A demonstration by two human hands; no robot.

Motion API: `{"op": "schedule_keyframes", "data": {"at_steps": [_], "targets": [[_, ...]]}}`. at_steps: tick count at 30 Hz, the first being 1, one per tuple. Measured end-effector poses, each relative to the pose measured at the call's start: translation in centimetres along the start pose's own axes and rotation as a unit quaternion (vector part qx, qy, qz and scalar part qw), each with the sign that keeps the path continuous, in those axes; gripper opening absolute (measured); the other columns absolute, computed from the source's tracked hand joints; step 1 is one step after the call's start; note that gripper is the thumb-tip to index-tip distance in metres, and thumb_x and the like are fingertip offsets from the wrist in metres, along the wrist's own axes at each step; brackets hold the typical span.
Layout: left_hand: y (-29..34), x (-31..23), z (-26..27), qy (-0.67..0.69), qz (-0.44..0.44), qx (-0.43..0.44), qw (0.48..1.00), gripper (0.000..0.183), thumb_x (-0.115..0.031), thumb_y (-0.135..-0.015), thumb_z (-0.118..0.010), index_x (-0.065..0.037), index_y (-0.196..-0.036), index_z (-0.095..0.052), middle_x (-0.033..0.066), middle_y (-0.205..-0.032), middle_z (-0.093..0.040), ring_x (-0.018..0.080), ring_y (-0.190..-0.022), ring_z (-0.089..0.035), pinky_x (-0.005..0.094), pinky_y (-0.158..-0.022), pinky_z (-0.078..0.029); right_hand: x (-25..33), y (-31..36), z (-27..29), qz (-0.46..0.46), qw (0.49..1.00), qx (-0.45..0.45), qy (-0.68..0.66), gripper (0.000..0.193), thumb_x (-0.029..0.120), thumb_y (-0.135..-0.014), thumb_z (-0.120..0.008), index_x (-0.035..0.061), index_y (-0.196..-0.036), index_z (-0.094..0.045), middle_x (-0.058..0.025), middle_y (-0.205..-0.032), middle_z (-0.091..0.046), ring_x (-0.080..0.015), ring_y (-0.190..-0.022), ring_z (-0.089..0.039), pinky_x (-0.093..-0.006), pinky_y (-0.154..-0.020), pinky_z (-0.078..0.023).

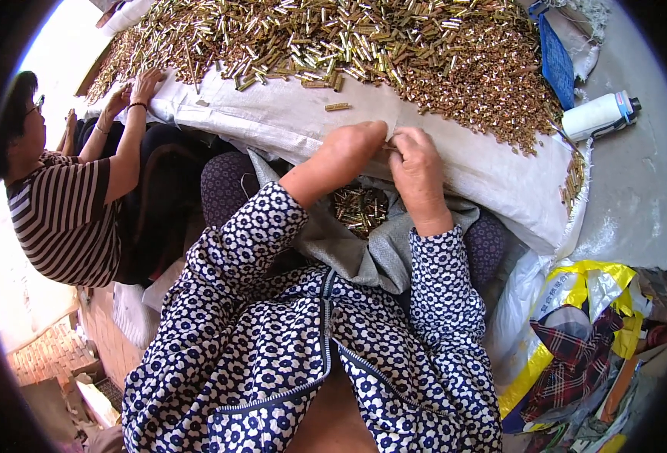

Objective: The person assembles metal components by picking up metal tubes and inserting small metal pieces into them by hand, dropping the assembled parts into a bag, and sorting parts on the table using a wooden stick.

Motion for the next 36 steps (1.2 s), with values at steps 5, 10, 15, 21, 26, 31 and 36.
{"op": "schedule_keyframes", "data": {"at_steps": [5,10,15,21,26,31,36], "targets": [[-1.1,-1.9,-0.7,-0.125,-0.059,0.062,0.988,0.011,-0.005,-0.074,-0.049,-0.003,-0.083,-0.043,0.0187,-0.077,-0.056,0.0372,-0.071,-0.056,0.0431,-0.059,-0.045,-2.2,-0.2,1.8,-0.045,0.985,0.000,0.165,0.010,0.003,-0.070,-0.055,0.0043,-0.080,-0.058,-0.0095,-0.089,-0.056,-0.0278,-0.084,-0.053,-0.0371,-0.073,-0.045],[-0.7,1.8,-0.5,0.088,0.068,0.048,0.993,0.008,-0.011,-0.083,-0.049,-0.003,-0.084,-0.048,0.0107,-0.074,-0.057,0.0234,-0.060,-0.058,0.0336,-0.050,-0.044,-3.5,0.2,0.8,-0.051,0.985,0.022,0.163,0.009,0.005,-0.072,-0.055,0.0050,-0.080,-0.059,-0.0094,-0.085,-0.056,-0.0275,-0.081,-0.053,-0.0361,-0.072,-0.045],[1.6,1.7,0.0,0.432,0.247,0.057,0.865,0.016,-0.019,-0.091,-0.045,-0.004,-0.087,-0.051,0.0023,-0.075,-0.056,0.0079,-0.054,-0.053,0.0178,-0.041,-0.036,-3.7,0.2,1.0,-0.030,0.988,-0.014,0.150,0.009,0.003,-0.072,-0.055,0.0040,-0.081,-0.057,-0.0100,-0.084,-0.056,-0.0270,-0.080,-0.053,-0.0354,-0.071,-0.045],[2.6,2.0,0.2,0.541,0.246,0.029,0.804,0.017,-0.019,-0.091,-0.044,-0.003,-0.088,-0.049,0.0045,-0.076,-0.058,0.0076,-0.057,-0.055,0.0158,-0.041,-0.038,-3.0,0.0,1.1,-0.023,0.989,-0.019,0.146,0.010,0.002,-0.071,-0.054,0.0038,-0.080,-0.057,-0.0105,-0.085,-0.056,-0.0272,-0.080,-0.053,-0.0365,-0.071,-0.044],[3.6,0.2,1.2,0.300,0.113,0.141,0.937,0.014,-0.015,-0.085,-0.052,-0.002,-0.089,-0.053,0.0083,-0.081,-0.060,0.0173,-0.069,-0.059,0.0265,-0.053,-0.045,-3.5,0.4,0.9,-0.025,0.990,-0.019,0.141,0.010,0.000,-0.070,-0.054,0.0040,-0.080,-0.056,-0.0104,-0.084,-0.055,-0.0277,-0.079,-0.052,-0.0374,-0.070,-0.044],[2.1,-0.4,4.1,-0.018,0.037,0.042,0.998,0.015,-0.009,-0.077,-0.059,-0.001,-0.089,-0.056,0.0148,-0.082,-0.058,0.0308,-0.079,-0.057,0.0346,-0.068,-0.045,-3.4,0.5,1.1,-0.036,0.987,-0.014,0.154,0.010,0.000,-0.070,-0.054,0.0045,-0.079,-0.056,-0.0095,-0.084,-0.055,-0.0277,-0.079,-0.052,-0.0375,-0.070,-0.044],[-0.7,4.5,4.6,-0.218,0.029,-0.057,0.974,0.011,-0.010,-0.076,-0.058,-0.004,-0.084,-0.054,0.0133,-0.082,-0.054,0.0310,-0.079,-0.055,0.0385,-0.066,-0.044,-3.2,0.2,1.4,-0.033,0.982,0.000,0.184,0.013,0.000,-0.070,-0.055,0.0068,-0.080,-0.057,-0.0064,-0.083,-0.055,-0.0259,-0.077,-0.053,-0.0361,-0.068,-0.045]]}}
Point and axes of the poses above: each hand's wrist, its own y-axis away from the middle knuckle, its own z-axis out of the back of the hand, x = y × z, the point moved 4 cm from there along -y, towards the middle knuckle
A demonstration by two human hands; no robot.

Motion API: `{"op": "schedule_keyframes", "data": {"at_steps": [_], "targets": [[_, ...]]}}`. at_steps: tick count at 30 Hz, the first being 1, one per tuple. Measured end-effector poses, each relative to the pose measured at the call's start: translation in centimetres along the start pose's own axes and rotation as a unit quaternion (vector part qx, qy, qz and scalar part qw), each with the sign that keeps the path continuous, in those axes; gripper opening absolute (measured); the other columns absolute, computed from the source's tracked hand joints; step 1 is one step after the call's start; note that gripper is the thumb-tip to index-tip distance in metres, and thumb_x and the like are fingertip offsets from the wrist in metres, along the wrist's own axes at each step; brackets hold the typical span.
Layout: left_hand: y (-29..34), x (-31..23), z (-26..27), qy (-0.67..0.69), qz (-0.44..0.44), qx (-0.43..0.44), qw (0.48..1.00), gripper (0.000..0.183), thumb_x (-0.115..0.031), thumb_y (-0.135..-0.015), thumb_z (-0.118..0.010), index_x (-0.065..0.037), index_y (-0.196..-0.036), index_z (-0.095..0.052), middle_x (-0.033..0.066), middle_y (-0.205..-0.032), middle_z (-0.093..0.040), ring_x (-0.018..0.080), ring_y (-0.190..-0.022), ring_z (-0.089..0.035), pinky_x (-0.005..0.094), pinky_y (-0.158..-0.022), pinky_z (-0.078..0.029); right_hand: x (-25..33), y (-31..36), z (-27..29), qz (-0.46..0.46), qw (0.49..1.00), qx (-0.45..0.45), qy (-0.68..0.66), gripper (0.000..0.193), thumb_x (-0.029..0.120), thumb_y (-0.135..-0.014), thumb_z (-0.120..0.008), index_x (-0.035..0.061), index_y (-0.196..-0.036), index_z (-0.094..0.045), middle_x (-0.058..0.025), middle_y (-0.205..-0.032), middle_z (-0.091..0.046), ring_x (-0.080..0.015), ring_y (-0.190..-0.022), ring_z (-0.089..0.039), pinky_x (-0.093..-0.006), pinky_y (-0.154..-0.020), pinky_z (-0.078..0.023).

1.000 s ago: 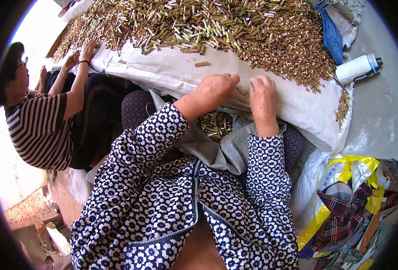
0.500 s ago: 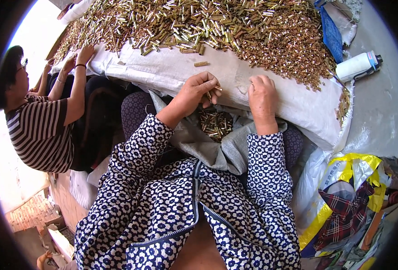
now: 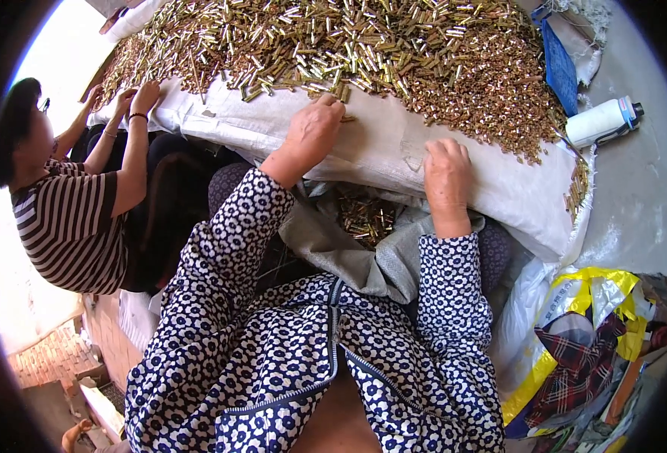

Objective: The person assembles metal components by picking up metal tubes and inserting small metal pieces into them by hand, dropping the assembled parts into a bag, and sorting parts on the table using a wooden stick.

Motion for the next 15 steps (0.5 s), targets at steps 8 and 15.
{"op": "schedule_keyframes", "data": {"at_steps": [8,15], "targets": [[0.9,-2.0,-1.0,0.206,0.037,0.041,0.977,0.009,-0.005,-0.078,-0.055,-0.003,-0.087,-0.054,0.0088,-0.078,-0.058,0.0219,-0.067,-0.056,0.0300,-0.062,-0.045,0.6,0.2,-0.5,-0.102,0.929,-0.017,-0.355,0.009,-0.001,-0.072,-0.058,0.0027,-0.081,-0.058,-0.0053,-0.085,-0.058,-0.0168,-0.072,-0.058,-0.0255,-0.062,-0.047],[2.0,-3.4,-1.2,0.469,0.134,0.115,0.865,0.010,-0.007,-0.082,-0.056,-0.002,-0.091,-0.055,-0.0015,-0.074,-0.054,0.0050,-0.066,-0.048,0.0202,-0.058,-0.041,1.5,0.5,-0.8,-0.188,0.812,0.066,-0.549,0.010,-0.002,-0.075,-0.059,0.0016,-0.084,-0.060,0.0011,-0.082,-0.057,-0.0048,-0.071,-0.051,-0.0173,-0.064,-0.042]]}}
Point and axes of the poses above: each hand's wrist, its own y-axis away from the middle knuckle, its own z-axis out of the back of the hand, x = y × z, the point moved 4 cm from there along -y, towards the middle knuckle
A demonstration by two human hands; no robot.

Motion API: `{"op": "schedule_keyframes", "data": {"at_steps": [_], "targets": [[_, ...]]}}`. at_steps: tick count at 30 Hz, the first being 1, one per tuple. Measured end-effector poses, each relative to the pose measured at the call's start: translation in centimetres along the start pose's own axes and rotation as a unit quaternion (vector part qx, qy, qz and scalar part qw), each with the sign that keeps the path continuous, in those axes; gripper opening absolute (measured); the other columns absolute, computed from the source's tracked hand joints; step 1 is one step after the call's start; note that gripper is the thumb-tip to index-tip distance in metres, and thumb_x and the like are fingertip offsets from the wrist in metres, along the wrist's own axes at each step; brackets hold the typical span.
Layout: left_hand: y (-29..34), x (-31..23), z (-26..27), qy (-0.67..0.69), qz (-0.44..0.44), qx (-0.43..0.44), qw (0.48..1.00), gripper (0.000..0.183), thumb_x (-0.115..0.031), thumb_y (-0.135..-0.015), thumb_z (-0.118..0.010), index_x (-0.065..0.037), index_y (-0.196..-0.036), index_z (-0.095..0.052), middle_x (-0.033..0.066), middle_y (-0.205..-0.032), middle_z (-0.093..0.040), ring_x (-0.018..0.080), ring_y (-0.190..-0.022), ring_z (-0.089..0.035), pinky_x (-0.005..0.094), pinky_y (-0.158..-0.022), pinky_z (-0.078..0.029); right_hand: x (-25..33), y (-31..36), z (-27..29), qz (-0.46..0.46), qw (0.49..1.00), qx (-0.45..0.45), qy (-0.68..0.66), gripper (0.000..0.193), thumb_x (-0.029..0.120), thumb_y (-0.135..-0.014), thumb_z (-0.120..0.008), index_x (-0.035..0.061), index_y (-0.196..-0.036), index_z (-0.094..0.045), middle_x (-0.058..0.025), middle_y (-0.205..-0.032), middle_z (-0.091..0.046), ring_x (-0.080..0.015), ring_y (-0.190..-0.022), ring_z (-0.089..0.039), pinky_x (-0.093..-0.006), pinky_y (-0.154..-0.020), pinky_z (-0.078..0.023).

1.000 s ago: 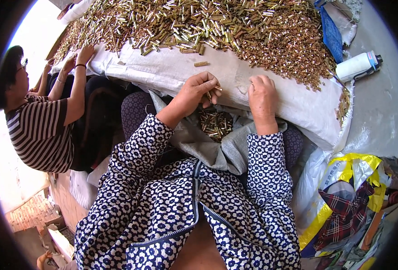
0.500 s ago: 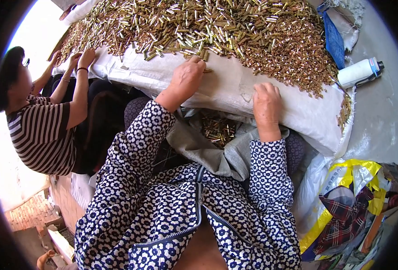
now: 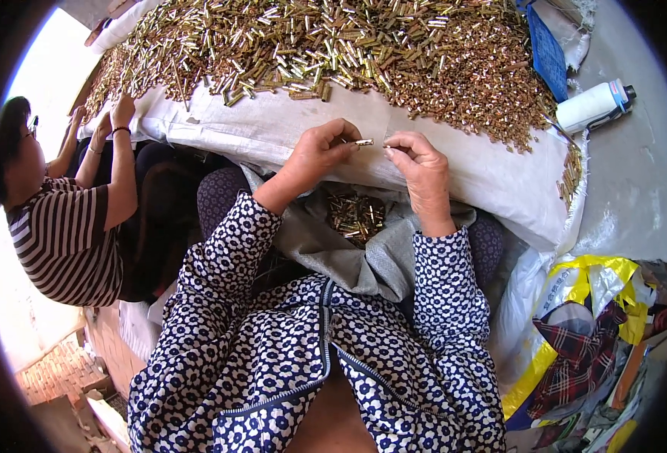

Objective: The person assembles metal components by picking up metal tubes and inserting small metal pieces into them by hand, dropping the assembled parts into a bag, and sorting parts on the table using a wooden stick.

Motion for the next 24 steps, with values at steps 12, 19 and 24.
{"op": "schedule_keyframes", "data": {"at_steps": [12,19,24], "targets": [[0.7,0.8,-0.9,0.126,0.060,0.017,0.990,0.012,-0.014,-0.085,-0.056,-0.004,-0.093,-0.055,-0.0032,-0.073,-0.053,0.0020,-0.060,-0.046,0.0144,-0.047,-0.033,-0.7,0.3,-0.7,-0.039,0.995,-0.002,-0.089,0.008,0.005,-0.078,-0.061,0.0028,-0.086,-0.061,0.0055,-0.073,-0.055,-0.0013,-0.063,-0.046,-0.0155,-0.058,-0.039],[0.6,0.7,-1.2,0.252,0.053,-0.018,0.966,0.010,-0.013,-0.086,-0.054,-0.005,-0.091,-0.054,-0.0006,-0.076,-0.057,0.0042,-0.061,-0.051,0.0148,-0.047,-0.036,-0.7,0.4,-0.5,-0.052,0.991,-0.013,-0.122,0.008,0.005,-0.078,-0.060,0.0027,-0.086,-0.062,0.0053,-0.073,-0.056,-0.0015,-0.064,-0.047,-0.0158,-0.058,-0.039],[0.6,0.7,-1.3,0.252,0.042,-0.022,0.966,0.009,-0.012,-0.086,-0.054,-0.005,-0.090,-0.054,0.0001,-0.076,-0.057,0.0043,-0.060,-0.051,0.0151,-0.046,-0.037,-0.7,0.4,-0.7,-0.044,0.990,-0.015,-0.134,0.008,0.005,-0.078,-0.061,0.0024,-0.086,-0.062,0.0035,-0.075,-0.057,-0.0023,-0.065,-0.048,-0.0162,-0.060,-0.040]]}}
Point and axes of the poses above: each hand's wrist, its own y-axis away from the middle knuckle, its own z-axis out of the back of the hand, x = y × z, the point moved 4 cm from there along -y, towards the middle knuckle
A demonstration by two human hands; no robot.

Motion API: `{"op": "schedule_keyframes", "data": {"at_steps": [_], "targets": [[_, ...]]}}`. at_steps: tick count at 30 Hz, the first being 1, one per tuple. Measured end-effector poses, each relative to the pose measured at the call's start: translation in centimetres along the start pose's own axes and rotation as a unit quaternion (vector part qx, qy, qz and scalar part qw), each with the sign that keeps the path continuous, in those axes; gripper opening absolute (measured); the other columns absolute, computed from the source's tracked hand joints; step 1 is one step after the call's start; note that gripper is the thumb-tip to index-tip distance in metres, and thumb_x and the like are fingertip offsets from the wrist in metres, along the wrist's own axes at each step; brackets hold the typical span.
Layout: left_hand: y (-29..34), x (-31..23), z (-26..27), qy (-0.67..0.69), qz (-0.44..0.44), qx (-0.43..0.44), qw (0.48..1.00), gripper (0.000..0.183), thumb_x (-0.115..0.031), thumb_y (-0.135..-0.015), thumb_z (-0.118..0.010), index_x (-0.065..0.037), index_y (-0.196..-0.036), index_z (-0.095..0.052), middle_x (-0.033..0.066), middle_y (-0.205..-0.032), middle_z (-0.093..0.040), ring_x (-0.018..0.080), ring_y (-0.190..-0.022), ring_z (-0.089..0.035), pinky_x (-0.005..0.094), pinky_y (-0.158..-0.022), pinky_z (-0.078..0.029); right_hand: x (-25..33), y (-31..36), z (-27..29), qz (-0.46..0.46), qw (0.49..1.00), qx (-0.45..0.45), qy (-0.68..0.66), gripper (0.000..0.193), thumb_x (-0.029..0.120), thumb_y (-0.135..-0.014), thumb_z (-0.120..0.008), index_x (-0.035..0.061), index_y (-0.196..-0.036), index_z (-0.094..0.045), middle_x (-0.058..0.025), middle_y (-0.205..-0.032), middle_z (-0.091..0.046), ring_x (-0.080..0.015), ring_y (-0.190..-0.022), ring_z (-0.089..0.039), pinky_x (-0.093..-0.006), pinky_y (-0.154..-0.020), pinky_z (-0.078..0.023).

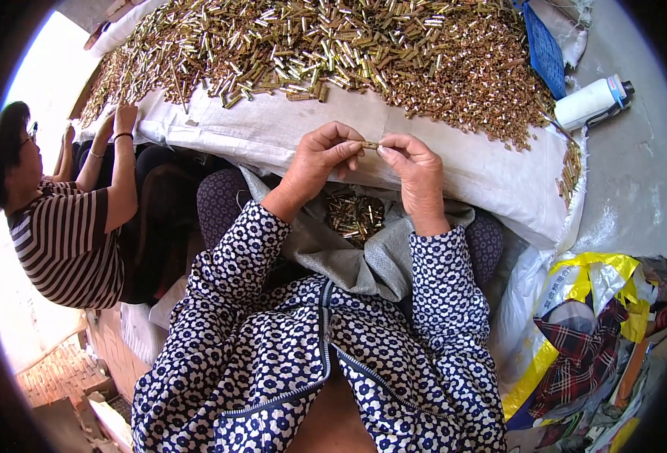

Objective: The person assembles metal components by picking up metal tubes and inserting small metal pieces into them by hand, dropping the assembled parts into a bag, and sorting parts on the table using a wooden stick.

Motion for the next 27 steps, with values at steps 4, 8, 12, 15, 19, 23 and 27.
{"op": "schedule_keyframes", "data": {"at_steps": [4,8,12,15,19,23,27], "targets": [[0.0,-0.3,-0.3,0.009,-0.009,0.004,1.000,0.009,-0.012,-0.086,-0.053,-0.004,-0.090,-0.054,0.0010,-0.075,-0.058,0.0050,-0.059,-0.052,0.0158,-0.046,-0.039,-0.4,-0.1,0.3,-0.044,0.996,0.009,-0.080,0.012,0.000,-0.078,-0.059,0.0001,-0.090,-0.061,-0.0009,-0.086,-0.060,-0.0071,-0.078,-0.054,-0.0198,-0.072,-0.043],[-0.2,-0.3,-0.5,0.029,-0.019,0.010,0.999,0.009,-0.012,-0.087,-0.052,-0.004,-0.090,-0.054,0.0011,-0.076,-0.058,0.0048,-0.061,-0.052,0.0156,-0.047,-0.041,0.4,0.0,0.0,0.059,0.995,-0.001,0.083,0.007,0.005,-0.077,-0.061,0.0036,-0.084,-0.062,0.0021,-0.078,-0.058,-0.0032,-0.070,-0.050,-0.0172,-0.063,-0.042],[-1.0,0.1,-0.7,-0.026,-0.017,0.006,0.999,0.009,-0.011,-0.085,-0.053,-0.003,-0.089,-0.054,0.0053,-0.075,-0.058,0.0109,-0.059,-0.054,0.0213,-0.047,-0.043,0.8,0.0,-0.4,0.173,0.936,0.010,0.305,0.007,0.002,-0.072,-0.060,0.0033,-0.078,-0.057,-0.0056,-0.075,-0.058,-0.0178,-0.069,-0.056,-0.0274,-0.061,-0.045],[-1.2,-0.3,-2.6,-0.452,-0.250,0.040,0.856,0.013,-0.005,-0.078,-0.052,-0.002,-0.091,-0.051,0.0157,-0.075,-0.055,0.0315,-0.062,-0.056,0.0361,-0.057,-0.046,1.4,-0.1,-0.6,0.210,0.849,0.026,0.483,0.010,-0.001,-0.067,-0.056,0.0034,-0.075,-0.053,-0.0100,-0.076,-0.057,-0.0278,-0.074,-0.055,-0.0359,-0.063,-0.046],[-0.8,-1.2,-4.8,-0.572,-0.226,0.088,0.784,0.012,-0.003,-0.071,-0.047,-0.003,-0.083,-0.044,0.0160,-0.076,-0.052,0.0373,-0.072,-0.056,0.0424,-0.059,-0.045,3.0,-0.9,2.3,0.200,0.780,-0.031,0.593,0.014,0.000,-0.066,-0.057,0.0054,-0.079,-0.055,-0.0089,-0.088,-0.056,-0.0275,-0.085,-0.053,-0.0374,-0.072,-0.046],[-1.2,-1.0,-4.9,-0.578,-0.224,0.088,0.779,0.010,-0.006,-0.074,-0.049,-0.004,-0.084,-0.046,0.0171,-0.076,-0.053,0.0390,-0.070,-0.054,0.0425,-0.059,-0.045,4.5,-1.6,6.4,0.136,0.716,-0.150,0.668,0.024,0.007,-0.072,-0.060,0.0043,-0.095,-0.057,-0.0092,-0.106,-0.055,-0.0252,-0.098,-0.051,-0.0346,-0.085,-0.043],[-2.0,-0.9,-3.1,-0.436,-0.166,0.037,0.884,0.007,-0.010,-0.084,-0.046,-0.004,-0.086,-0.048,0.0100,-0.072,-0.055,0.0236,-0.062,-0.057,0.0337,-0.050,-0.046,3.5,-2.1,6.4,0.072,0.680,-0.118,0.720,0.032,0.009,-0.075,-0.060,0.0022,-0.105,-0.053,-0.0127,-0.108,-0.054,-0.0266,-0.101,-0.050,-0.0351,-0.089,-0.040]]}}
Point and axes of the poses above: each hand's wrist, its own y-axis away from the middle knuckle, its own z-axis out of the back of the hand, x = y × z, the point moved 4 cm from there along -y, towards the middle knuckle
